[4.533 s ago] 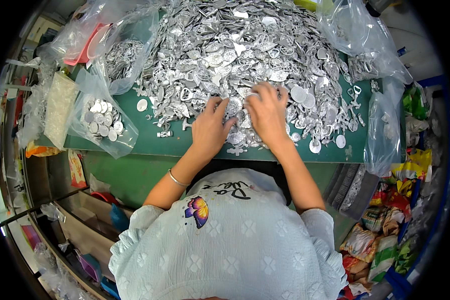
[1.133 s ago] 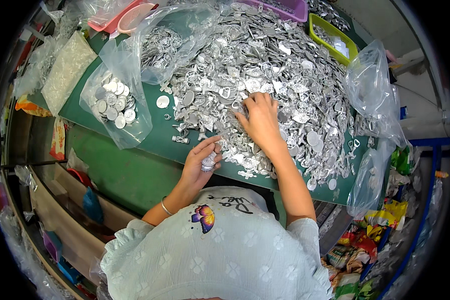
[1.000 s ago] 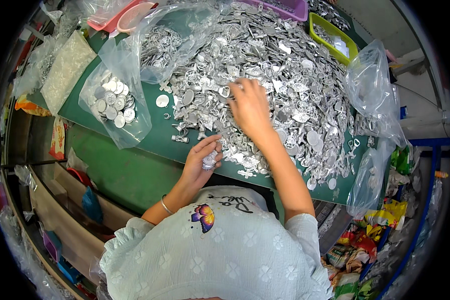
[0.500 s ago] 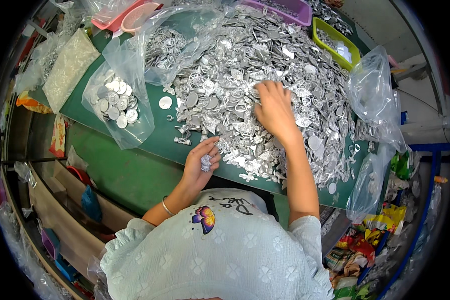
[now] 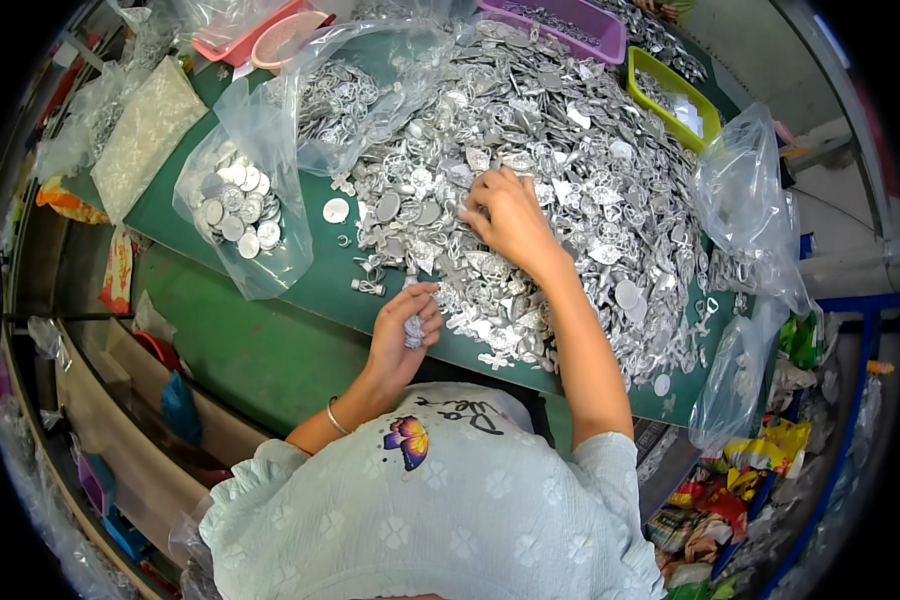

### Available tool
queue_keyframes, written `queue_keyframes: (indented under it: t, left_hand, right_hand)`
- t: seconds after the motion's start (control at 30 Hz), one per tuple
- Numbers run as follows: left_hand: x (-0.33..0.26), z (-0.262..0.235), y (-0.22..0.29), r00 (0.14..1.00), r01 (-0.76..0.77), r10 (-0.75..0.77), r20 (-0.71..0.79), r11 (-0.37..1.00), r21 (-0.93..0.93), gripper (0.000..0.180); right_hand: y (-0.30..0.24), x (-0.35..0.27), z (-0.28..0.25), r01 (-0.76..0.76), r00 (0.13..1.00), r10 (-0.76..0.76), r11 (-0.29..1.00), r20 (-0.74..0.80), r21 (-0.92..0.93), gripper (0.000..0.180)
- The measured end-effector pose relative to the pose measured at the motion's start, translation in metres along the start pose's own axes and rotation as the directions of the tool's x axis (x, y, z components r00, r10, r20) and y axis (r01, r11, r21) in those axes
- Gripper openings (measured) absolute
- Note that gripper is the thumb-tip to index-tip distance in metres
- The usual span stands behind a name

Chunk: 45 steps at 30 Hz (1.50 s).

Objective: The person sorts metal tags and circular metal discs by hand, picking items from a large pile and placing them into plastic bags on a green workbench.

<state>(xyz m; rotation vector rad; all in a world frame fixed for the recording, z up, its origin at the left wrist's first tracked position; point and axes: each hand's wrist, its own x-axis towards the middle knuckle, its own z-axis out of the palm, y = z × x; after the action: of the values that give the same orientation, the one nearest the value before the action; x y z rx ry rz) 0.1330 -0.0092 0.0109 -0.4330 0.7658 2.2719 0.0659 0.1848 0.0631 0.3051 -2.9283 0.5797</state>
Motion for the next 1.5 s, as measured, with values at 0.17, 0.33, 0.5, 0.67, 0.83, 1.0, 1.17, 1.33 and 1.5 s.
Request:
queue_keyframes:
  t: [0.17,0.33,0.5,0.67,0.83,1.0,1.17,1.33,1.5]
  left_hand:
    - [-0.001,0.004,0.000,1.000,-0.021,0.021,-0.001,1.000,0.009,0.017]
    - [-0.005,0.013,0.001,1.000,0.000,0.000,0.015,0.999,0.039,0.017]
    - [-0.001,0.009,0.002,1.000,-0.014,0.013,0.013,1.000,0.019,0.019]
    - [0.007,0.004,0.004,0.996,-0.051,0.049,0.074,0.999,0.019,0.027]
    - [0.010,0.021,0.019,0.999,-0.031,0.031,0.021,0.999,-0.032,0.035]
    - [0.022,0.009,0.017,0.990,-0.063,0.054,0.128,0.996,0.070,0.041]
    - [0.016,0.018,0.018,0.974,-0.119,0.096,0.207,0.988,0.098,0.045]
    - [0.018,0.009,0.020,0.961,-0.048,0.085,0.262,0.988,-0.145,0.048]
    - [0.019,0.009,0.019,0.946,-0.029,0.090,0.310,0.980,-0.195,0.049]
  right_hand:
    - [0.012,0.031,0.017,-0.058,0.977,0.085,0.988,-0.194,0.141,0.016]
    - [0.013,0.055,0.045,-0.100,0.969,0.018,0.940,-0.244,-0.327,0.015]
    - [0.015,0.049,0.030,0.046,0.973,-0.077,0.988,-0.218,-0.144,0.010]
    - [0.013,0.020,0.011,0.303,0.895,-0.322,0.947,-0.308,-0.112,0.007]
    - [-0.012,-0.009,-0.005,0.507,0.800,-0.531,0.847,-0.280,-0.159,0.011]
    - [-0.012,-0.009,0.001,0.478,0.871,-0.449,0.869,-0.199,0.127,0.009]
    - [0.029,0.037,0.016,0.238,0.936,-0.261,0.963,-0.236,-0.124,0.012]
    - [0.011,0.013,0.006,0.259,0.911,-0.271,0.962,-0.309,-0.080,0.011]
    - [-0.014,-0.023,0.001,0.286,0.841,-0.315,0.949,-0.441,-0.132,0.013]
